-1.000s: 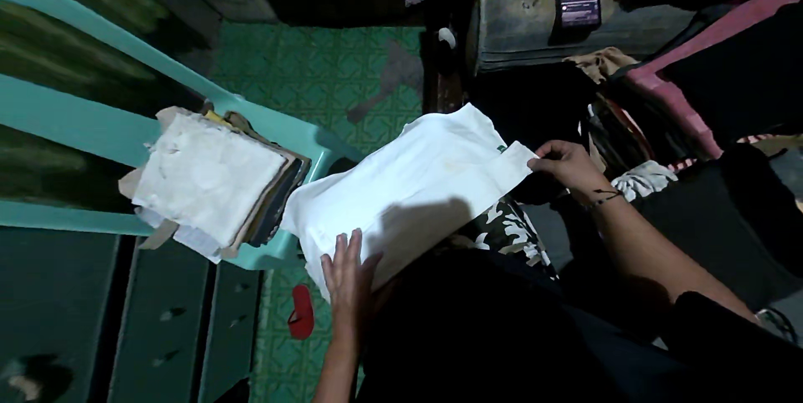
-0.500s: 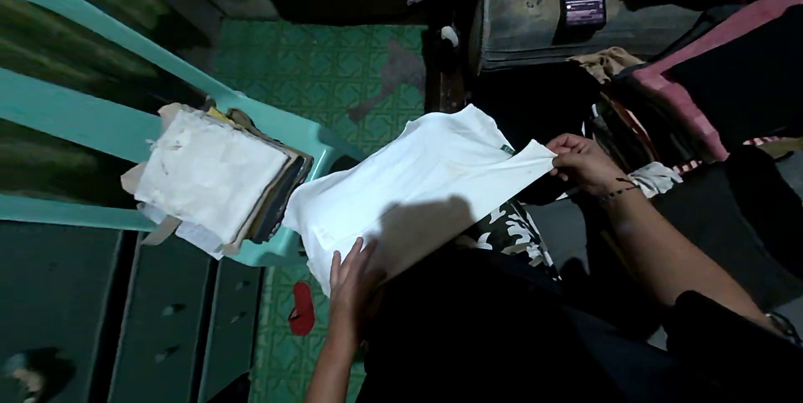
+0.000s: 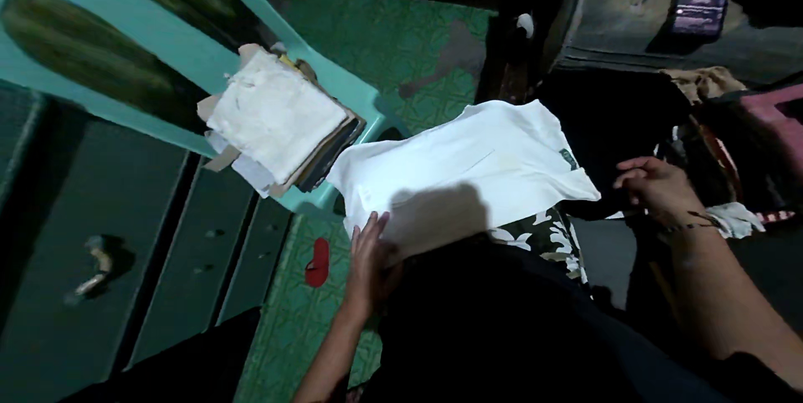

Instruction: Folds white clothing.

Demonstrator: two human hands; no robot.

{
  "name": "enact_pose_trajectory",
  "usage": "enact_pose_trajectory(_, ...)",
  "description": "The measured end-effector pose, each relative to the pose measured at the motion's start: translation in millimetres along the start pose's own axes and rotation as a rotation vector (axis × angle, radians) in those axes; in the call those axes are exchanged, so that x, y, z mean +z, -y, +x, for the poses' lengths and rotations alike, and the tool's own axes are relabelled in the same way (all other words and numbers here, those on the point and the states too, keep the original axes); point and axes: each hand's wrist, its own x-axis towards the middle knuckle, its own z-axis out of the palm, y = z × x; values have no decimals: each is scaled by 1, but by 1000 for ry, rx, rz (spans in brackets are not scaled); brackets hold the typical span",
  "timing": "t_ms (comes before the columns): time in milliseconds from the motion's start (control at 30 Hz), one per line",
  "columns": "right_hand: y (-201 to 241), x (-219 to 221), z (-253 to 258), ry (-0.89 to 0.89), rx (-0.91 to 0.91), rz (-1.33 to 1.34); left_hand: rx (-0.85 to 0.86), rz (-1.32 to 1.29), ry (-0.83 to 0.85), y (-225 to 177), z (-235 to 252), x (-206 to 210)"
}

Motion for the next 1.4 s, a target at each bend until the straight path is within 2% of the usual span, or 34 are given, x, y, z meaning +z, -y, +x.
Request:
enact_pose_trajectory(133,22,14,-2,-102,-138,17,-124,-53,-137,20,-3,-7)
enact_pose_trajectory(267,63,63,-11,44,-399,-29,-328,-131,-71,33,18,-24)
enact_pose_trajectory(333,77,92,-11,123,-533,-109,-393,-164,-10,40,26,-37)
enact_pose_trajectory(400,84,118,-11,121,-606,-182,-449,-182,102,47,33,-52)
enact_pose_trajectory(500,95,136,-15,70,-566,-249,-507,-204,315,57,44,-78)
enact_pose_trajectory(567,100,136,-11,89,-505,-234,-510,-223,392,67,46,-91)
enact_pose_trajectory(667,97,134,-8,126,-497,-165,-552,-490,242,79,37,-97)
enact_pose_trajectory(800,93,126,-17,152,-481,-181,-674,-893,-28,84,23,-69)
enact_pose_trajectory(900,94,122,-12,181,-477,-242,-708,-1058,-112,87,14,-46)
enact_pose_trajectory(1067,90,122,-9,191,-498,-141,-641,-1173,-266,85,9,-37)
enact_pose_trajectory(1233,85,126,-11,131,-554,-118,-620,-1183,-299,79,15,-36)
enact_pose_trajectory(1300,84,125,-11,128,-549,-107,-661,-1137,-297,79,17,-33)
enact_pose_trajectory(1400,85,113,-9,180,-460,-148,-757,-1081,-169,85,14,-27)
